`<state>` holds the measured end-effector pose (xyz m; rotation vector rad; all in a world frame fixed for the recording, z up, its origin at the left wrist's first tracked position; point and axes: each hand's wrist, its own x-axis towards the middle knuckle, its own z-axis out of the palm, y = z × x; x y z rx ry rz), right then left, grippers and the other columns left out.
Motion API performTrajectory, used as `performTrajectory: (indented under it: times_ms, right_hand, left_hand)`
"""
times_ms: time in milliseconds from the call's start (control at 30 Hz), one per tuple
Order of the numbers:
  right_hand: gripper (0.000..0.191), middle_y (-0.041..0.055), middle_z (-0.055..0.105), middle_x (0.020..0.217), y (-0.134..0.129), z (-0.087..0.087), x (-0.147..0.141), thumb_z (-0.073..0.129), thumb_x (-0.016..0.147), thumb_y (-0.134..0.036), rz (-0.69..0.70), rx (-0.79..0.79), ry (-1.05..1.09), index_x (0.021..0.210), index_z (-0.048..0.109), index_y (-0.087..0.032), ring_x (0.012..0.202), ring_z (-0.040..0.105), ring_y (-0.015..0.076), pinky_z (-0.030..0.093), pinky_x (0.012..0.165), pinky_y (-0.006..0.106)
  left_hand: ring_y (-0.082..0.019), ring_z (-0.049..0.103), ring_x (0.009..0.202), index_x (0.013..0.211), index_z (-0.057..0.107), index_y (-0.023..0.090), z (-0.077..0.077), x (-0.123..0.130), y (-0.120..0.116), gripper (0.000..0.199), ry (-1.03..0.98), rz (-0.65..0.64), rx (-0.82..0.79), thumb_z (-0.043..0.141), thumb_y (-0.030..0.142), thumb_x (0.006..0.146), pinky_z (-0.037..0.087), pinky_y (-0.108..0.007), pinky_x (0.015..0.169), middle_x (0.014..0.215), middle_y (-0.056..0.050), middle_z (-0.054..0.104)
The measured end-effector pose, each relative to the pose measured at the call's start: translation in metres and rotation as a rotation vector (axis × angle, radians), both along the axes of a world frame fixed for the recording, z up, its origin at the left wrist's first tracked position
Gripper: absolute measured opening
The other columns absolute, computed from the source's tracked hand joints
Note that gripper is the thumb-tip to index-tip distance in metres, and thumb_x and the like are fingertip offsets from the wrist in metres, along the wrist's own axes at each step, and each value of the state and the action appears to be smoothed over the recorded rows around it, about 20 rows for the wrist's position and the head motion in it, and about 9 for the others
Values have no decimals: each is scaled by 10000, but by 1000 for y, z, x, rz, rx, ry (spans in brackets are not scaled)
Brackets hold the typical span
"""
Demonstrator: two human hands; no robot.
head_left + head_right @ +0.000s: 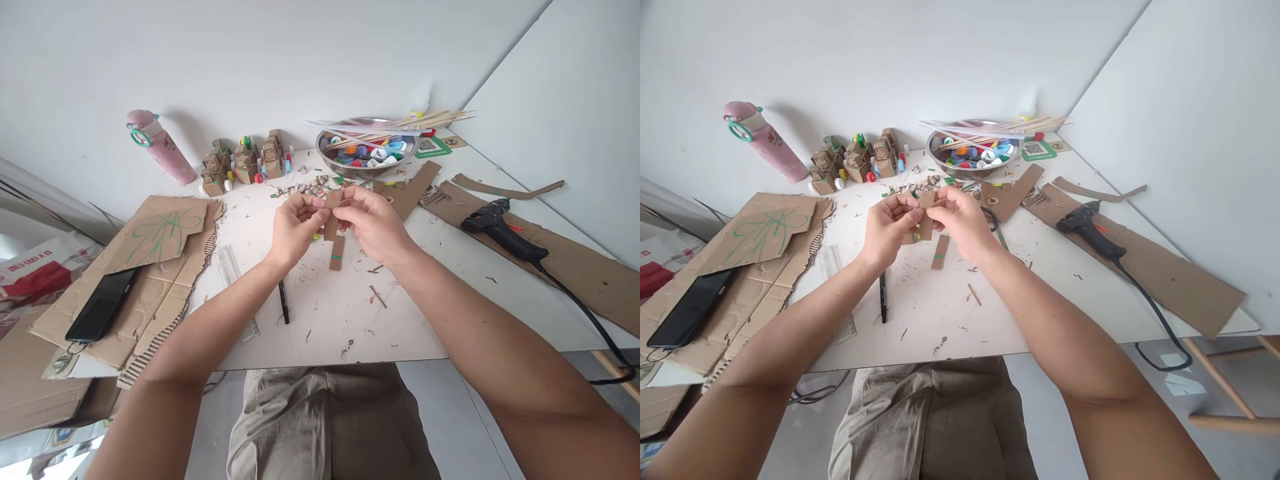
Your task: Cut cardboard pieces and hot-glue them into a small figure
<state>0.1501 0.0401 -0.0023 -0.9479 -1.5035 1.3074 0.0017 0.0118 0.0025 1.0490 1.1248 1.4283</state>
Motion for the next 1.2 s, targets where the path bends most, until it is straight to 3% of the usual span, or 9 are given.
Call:
performTrajectory:
  times_ms: [267,533,667,800,967,1100,1200]
  right_hand:
    - [119,-27,558,734,-3,-3,-5,630,690,-273,-57,-21,27,728,518,-261,710,543,157,495,685,322]
    - [119,-36,575,730,-4,-7,-8,638,709,-215,-49,11,110,729,527,-255,688,535,140,481,665,309]
    - [140,-44,584,703,-3,-8,-6,729,734,-236,4,-16,163,751,590,-248,667,541,132,484,656,301]
    - [239,-18,645,742,-1,-2,-1,848,766,-410,97,-68,230,809,684,-242,688,565,140,493,651,302]
    - [415,-34,613,714,0,2,6,967,663,-523,243,-141,223,828,720,-234,641,537,120,472,594,282]
    - [391,-41,603,733,3,-2,7,981,678,-451,156,-111,181,823,693,-231,606,520,107,451,558,279]
    - [368,-22,621,756,5,-5,6,966,705,-425,43,-8,159,774,667,-223,619,525,112,454,559,289]
  left_hand:
    - [-133,692,637,720,659,201,1,3,-2,197,-10,-11,-17,815,81,715,528,-205,506,691,12,693]
    - [-111,676,590,663,637,186,2,4,-3,241,-35,-2,-12,800,17,717,546,-219,574,658,27,681]
    - [-124,715,637,714,636,185,-3,1,0,226,-68,-38,4,823,60,733,558,-217,598,673,34,692]
    - [-123,713,649,826,639,197,-10,-8,6,276,-135,-131,19,899,171,736,561,-216,587,695,44,707]
    - [-118,688,606,861,618,208,-11,-16,11,431,-191,-283,-37,993,300,670,569,-230,581,680,59,692]
    - [-108,698,660,830,628,197,-11,-14,10,446,-152,-257,-5,1018,272,627,571,-212,607,718,55,689]
    - [-104,700,700,812,660,183,-12,-10,8,327,-119,-218,53,955,286,718,577,-202,620,751,31,700]
